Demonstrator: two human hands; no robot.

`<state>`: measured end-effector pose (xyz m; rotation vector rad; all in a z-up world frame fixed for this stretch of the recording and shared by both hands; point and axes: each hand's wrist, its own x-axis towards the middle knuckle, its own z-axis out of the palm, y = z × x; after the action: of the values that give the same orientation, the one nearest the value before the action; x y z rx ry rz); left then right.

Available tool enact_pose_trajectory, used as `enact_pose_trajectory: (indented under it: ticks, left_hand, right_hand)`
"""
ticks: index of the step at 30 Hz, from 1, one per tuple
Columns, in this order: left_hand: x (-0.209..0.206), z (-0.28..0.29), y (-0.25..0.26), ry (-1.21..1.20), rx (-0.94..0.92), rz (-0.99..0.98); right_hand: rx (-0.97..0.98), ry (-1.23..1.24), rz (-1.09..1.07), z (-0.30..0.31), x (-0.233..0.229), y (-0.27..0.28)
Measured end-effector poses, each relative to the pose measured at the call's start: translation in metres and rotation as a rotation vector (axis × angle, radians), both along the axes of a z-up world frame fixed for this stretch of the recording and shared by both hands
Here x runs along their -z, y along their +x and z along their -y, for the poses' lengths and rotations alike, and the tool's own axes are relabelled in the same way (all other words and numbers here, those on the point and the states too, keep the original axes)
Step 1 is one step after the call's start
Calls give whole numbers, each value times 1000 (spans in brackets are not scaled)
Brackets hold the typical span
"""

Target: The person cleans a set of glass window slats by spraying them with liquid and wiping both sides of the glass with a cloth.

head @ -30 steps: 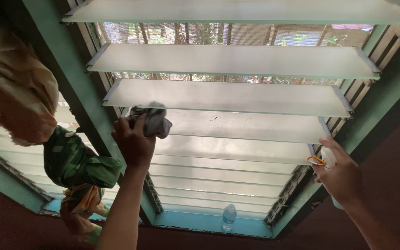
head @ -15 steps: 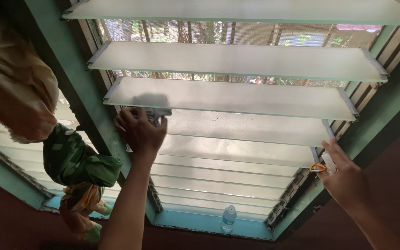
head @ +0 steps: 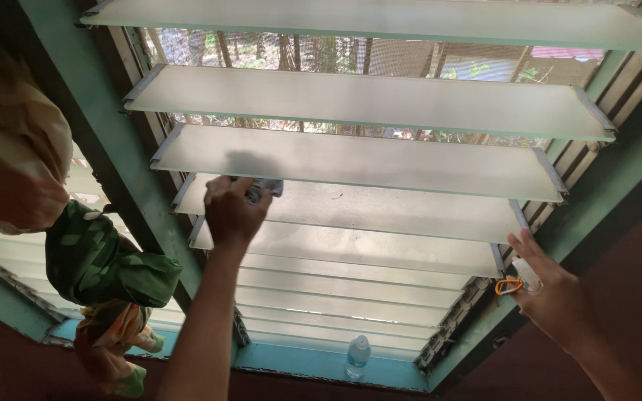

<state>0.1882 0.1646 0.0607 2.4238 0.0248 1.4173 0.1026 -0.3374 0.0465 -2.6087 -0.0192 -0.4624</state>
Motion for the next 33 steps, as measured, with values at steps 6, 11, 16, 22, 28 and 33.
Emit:
enact_pose_trajectory:
  ticks: [6,11,16,22,28,33]
  left_hand:
    - [14,92,5,-23,64,129]
    - [23,218,7,-47,199,168]
    - [19,343,-11,-109,403,108]
    - [24,358,-15,-7,434,48]
    - [28,295,-8,20,429,77]
    - [36,179,0,26,311,141]
  right_hand:
    - [-74,-36,211,0,14,4]
    - [0,-126,143,-1,14,7]
    - [43,-31,108,0,23,9]
    - [38,-78,132,8,36,13]
    - [77,-240,244,-6,34,3]
    - [78,-322,248,-6,36,5]
